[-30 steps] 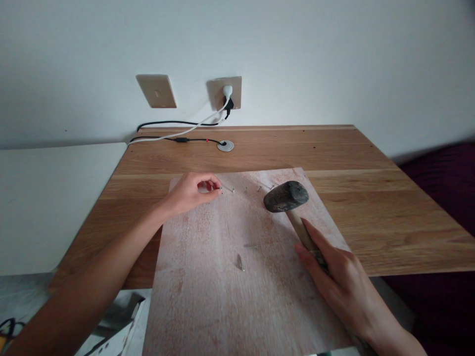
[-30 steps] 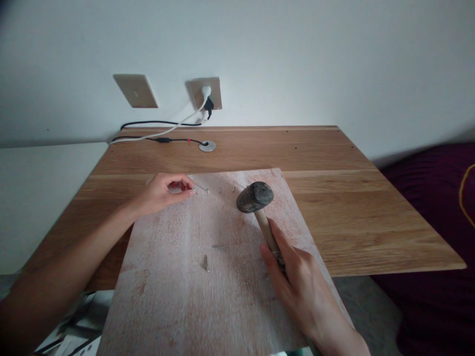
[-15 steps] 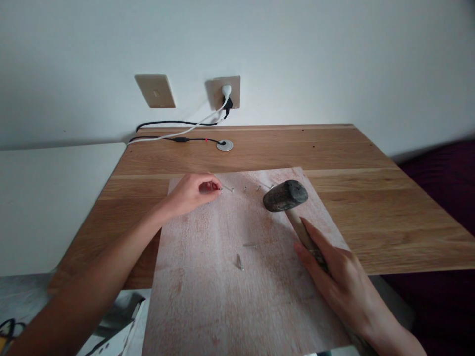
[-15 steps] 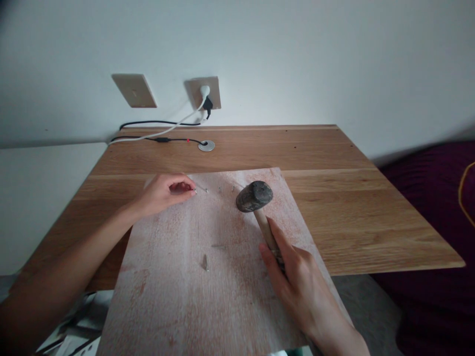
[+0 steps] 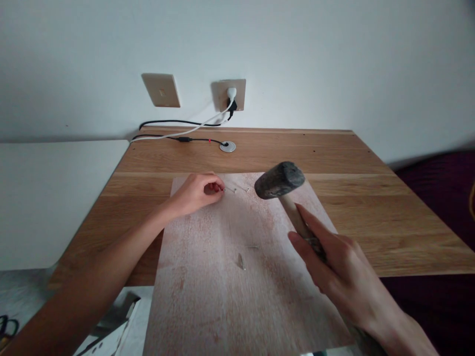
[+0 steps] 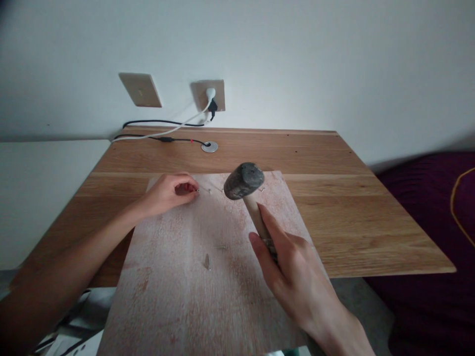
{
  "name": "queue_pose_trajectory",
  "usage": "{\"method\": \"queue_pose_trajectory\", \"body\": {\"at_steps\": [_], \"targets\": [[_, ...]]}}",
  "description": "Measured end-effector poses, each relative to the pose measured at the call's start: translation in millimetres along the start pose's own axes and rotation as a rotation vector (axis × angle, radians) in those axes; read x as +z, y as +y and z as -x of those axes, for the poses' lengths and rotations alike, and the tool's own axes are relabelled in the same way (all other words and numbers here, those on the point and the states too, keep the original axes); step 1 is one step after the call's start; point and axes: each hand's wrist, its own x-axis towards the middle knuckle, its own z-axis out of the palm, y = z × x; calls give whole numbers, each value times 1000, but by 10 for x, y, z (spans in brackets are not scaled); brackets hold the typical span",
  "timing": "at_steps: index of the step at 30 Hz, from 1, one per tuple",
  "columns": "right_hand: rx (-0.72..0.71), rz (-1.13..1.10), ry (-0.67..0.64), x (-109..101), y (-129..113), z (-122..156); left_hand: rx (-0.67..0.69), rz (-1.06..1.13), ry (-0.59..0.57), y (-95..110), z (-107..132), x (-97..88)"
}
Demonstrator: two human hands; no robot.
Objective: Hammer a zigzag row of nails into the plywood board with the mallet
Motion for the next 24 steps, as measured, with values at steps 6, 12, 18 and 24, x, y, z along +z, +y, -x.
{"method": "queue_pose_trajectory", "body": {"at_steps": [6, 12, 18, 24], "targets": [[-221, 55, -120, 159, -320, -428, -88, 43, -5, 28, 9, 7], [-331, 180, -42, 365, -369, -455, -114, 50, -27, 47, 7, 4], [-343, 251, -2, 417, -409, -458, -147, 82, -39, 42, 0, 12], [-354, 252, 0, 419, -406, -444, -187, 91, -60, 23, -12, 25]]}}
